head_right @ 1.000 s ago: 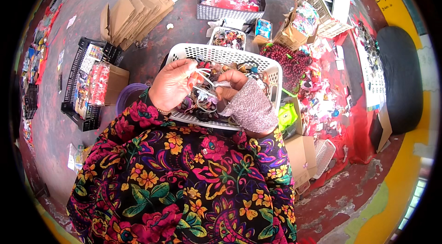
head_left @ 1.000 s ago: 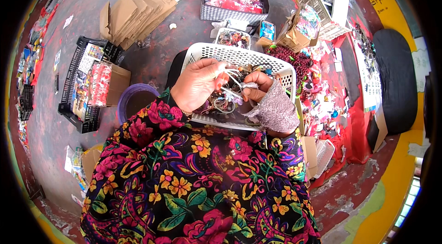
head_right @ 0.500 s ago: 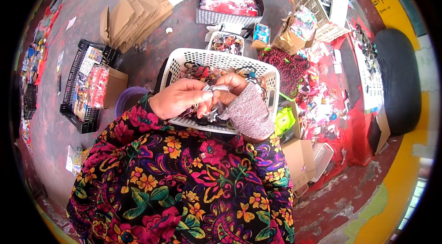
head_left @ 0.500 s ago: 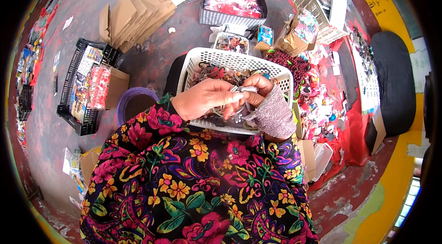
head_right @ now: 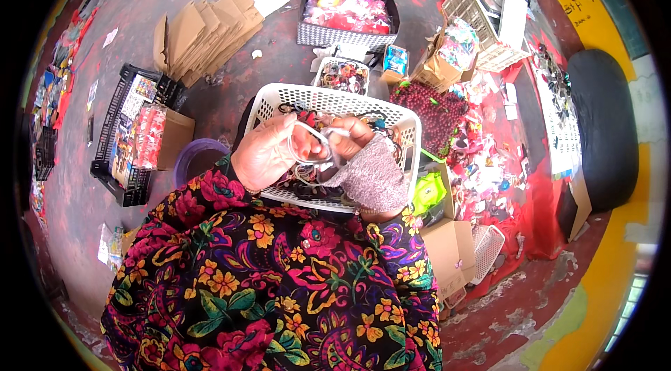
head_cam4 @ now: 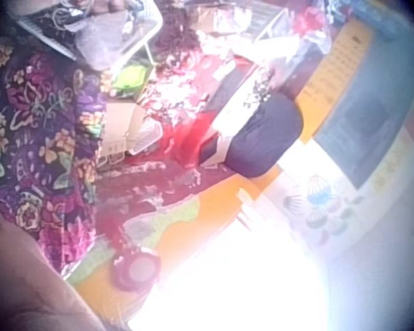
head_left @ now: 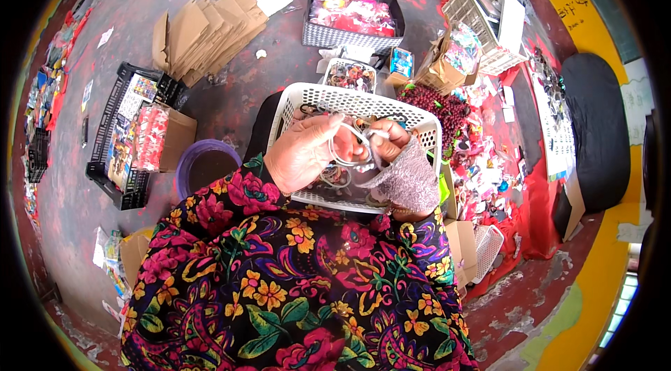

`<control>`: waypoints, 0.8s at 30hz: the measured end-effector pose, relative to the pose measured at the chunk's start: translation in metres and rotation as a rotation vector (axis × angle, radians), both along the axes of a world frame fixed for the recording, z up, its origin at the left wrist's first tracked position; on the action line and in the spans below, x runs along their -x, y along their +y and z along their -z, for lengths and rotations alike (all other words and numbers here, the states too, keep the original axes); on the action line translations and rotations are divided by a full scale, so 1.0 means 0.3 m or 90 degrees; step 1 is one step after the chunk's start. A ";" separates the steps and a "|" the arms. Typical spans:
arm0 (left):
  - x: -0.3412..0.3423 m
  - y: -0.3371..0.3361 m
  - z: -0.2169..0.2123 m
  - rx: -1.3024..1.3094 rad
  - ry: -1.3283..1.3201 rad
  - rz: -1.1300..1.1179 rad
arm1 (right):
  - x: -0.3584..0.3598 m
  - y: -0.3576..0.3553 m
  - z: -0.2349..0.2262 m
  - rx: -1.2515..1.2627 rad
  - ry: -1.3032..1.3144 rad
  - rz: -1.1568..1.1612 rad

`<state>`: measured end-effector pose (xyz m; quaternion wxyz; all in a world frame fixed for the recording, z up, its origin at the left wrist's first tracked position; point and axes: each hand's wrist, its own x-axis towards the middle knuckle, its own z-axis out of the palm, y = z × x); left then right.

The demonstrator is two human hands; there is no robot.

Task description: The person sits on the floor and cleans small jewelry items, including rings and earrings, using a grey cloth. They pick up each item from a white plastic basket, wipe it thoroughly, and place it back into the basket.

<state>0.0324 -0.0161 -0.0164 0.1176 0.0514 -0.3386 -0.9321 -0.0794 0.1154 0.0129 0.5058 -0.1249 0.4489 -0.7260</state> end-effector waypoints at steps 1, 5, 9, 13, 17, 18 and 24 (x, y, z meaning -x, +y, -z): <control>0.011 -0.010 0.005 -0.049 0.023 0.012 | 0.002 -0.001 -0.019 -0.005 -0.004 0.029; 0.002 -0.031 -0.006 -0.110 -0.042 -0.013 | 0.017 0.012 0.012 -0.008 0.005 0.202; 0.009 -0.023 -0.034 -0.124 -0.102 -0.011 | 0.036 0.009 -0.001 -0.042 -0.031 0.304; 0.010 -0.020 -0.016 -0.112 -0.090 0.035 | 0.091 0.000 0.008 0.008 0.125 0.213; 0.006 -0.021 -0.013 -0.133 -0.069 0.068 | 0.104 -0.020 -0.028 -0.159 0.510 0.124; 0.009 -0.022 -0.016 -0.111 -0.069 0.067 | 0.102 -0.023 -0.040 -0.214 0.571 0.100; -0.010 -0.019 -0.011 0.089 -0.072 0.015 | 0.093 -0.058 -0.092 -0.233 0.651 0.088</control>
